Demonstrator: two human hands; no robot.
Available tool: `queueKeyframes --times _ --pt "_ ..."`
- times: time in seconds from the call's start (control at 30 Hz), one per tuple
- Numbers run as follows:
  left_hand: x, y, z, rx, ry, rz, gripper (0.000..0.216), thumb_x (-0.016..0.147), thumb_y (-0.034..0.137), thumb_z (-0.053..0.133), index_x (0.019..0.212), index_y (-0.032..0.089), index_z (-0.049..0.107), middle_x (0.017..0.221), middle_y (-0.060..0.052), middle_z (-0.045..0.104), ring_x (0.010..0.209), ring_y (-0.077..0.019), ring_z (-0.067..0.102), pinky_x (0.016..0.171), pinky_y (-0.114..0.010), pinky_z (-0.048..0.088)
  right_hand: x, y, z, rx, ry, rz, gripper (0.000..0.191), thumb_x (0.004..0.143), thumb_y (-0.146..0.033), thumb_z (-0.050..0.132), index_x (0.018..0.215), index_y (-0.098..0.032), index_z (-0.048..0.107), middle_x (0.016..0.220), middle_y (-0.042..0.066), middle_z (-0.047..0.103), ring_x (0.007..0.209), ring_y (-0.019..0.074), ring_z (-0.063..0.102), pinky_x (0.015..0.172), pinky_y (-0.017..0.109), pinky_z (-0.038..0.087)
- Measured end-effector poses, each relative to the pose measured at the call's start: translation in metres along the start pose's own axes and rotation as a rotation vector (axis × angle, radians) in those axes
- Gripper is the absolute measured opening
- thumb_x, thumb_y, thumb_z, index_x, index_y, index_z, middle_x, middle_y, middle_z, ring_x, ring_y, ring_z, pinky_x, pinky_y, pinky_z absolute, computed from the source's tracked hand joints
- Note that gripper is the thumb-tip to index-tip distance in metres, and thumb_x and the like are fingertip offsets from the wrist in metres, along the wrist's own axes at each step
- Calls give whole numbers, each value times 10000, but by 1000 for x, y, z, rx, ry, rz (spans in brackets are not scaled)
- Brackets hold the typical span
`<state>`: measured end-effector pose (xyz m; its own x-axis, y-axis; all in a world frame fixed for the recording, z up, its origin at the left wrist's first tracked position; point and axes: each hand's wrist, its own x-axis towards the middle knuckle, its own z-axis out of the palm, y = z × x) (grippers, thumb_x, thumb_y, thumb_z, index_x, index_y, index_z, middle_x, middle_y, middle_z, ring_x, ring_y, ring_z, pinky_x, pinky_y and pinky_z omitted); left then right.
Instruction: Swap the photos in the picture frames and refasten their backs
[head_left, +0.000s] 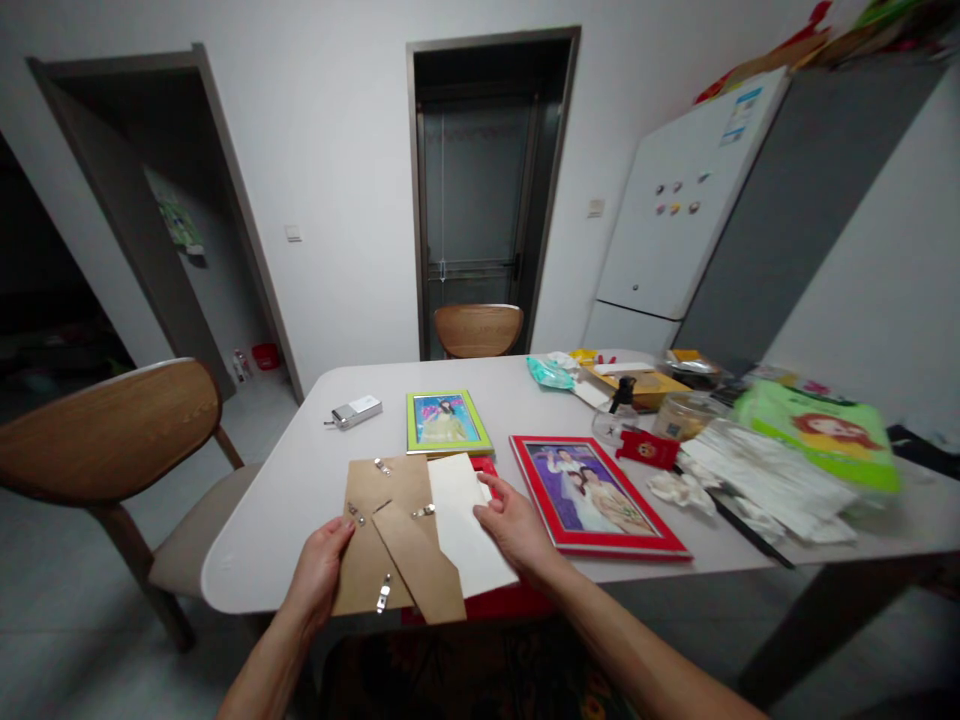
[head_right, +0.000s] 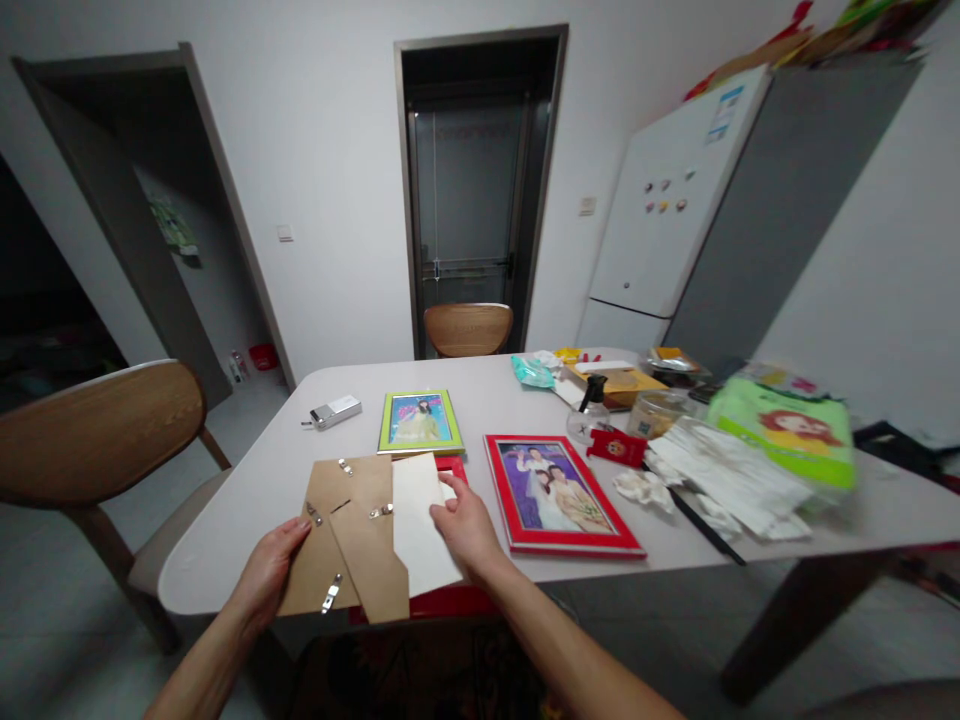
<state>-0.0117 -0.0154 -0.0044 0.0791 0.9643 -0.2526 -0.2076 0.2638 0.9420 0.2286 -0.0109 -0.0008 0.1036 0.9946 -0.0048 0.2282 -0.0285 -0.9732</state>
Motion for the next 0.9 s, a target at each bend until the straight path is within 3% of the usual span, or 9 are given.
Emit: queueKeyframes --times 0.13,0.27,0.4,0.53,0.63,0.73,0.83,0.9 --pt "5 2 -43 177 177 19 179 668 316 546 739 153 572 570 -10 637 502 -169 585 464 -253 436 6 12 -24 -539 109 -136 468 650 -160 460 1114 -110 505 644 27 599 584 139 533 580 237 393" --pt "14 4 -72 357 257 50 177 695 303 502 756 149 564 546 -8 624 491 -166 575 461 -243 420 10 13 -25 -705 126 -176 418 691 -159 440 1093 -86 524 926 107 626 785 165 572 733 245 393" --pt "24 5 -80 493 321 112 275 665 326 534 860 134 566 671 -36 647 617 -189 601 552 -257 439 12 12 -15 -846 49 -183 364 715 -180 451 1064 -122 536 951 115 620 876 188 568 756 253 384" --pt "26 12 -80 871 474 202 462 646 377 543 1029 121 511 802 -74 628 773 -259 586 703 -349 427 8 7 -13 -1046 32 -172 318 728 -248 472 1036 -184 520 907 101 602 819 214 575 667 283 394" --pt "19 16 -69 1085 481 322 457 665 346 522 1050 100 503 980 -141 577 913 -307 531 824 -422 366 5 5 -18 -1125 96 -154 381 712 -321 498 1076 -213 478 988 105 548 820 233 564 632 299 393" --pt "8 10 -39 1059 384 433 426 690 303 504 1067 105 497 1077 -154 534 977 -288 500 854 -386 367 6 7 -24 -1141 148 -81 422 710 -350 492 1094 -180 453 974 125 543 815 242 561 638 313 391" --pt "-6 -4 8 1002 191 477 377 678 295 529 1041 194 528 1079 -75 557 957 -220 524 826 -305 411 11 11 -28 -1104 118 -53 357 718 -247 459 1055 -130 470 898 138 579 807 238 565 657 315 387" --pt "-15 -13 39 946 -32 476 415 667 270 533 1071 178 516 1131 -83 532 1031 -221 484 897 -333 370 15 12 -29 -1021 111 -58 362 694 -178 455 1047 -102 475 880 146 592 821 234 563 677 307 386"
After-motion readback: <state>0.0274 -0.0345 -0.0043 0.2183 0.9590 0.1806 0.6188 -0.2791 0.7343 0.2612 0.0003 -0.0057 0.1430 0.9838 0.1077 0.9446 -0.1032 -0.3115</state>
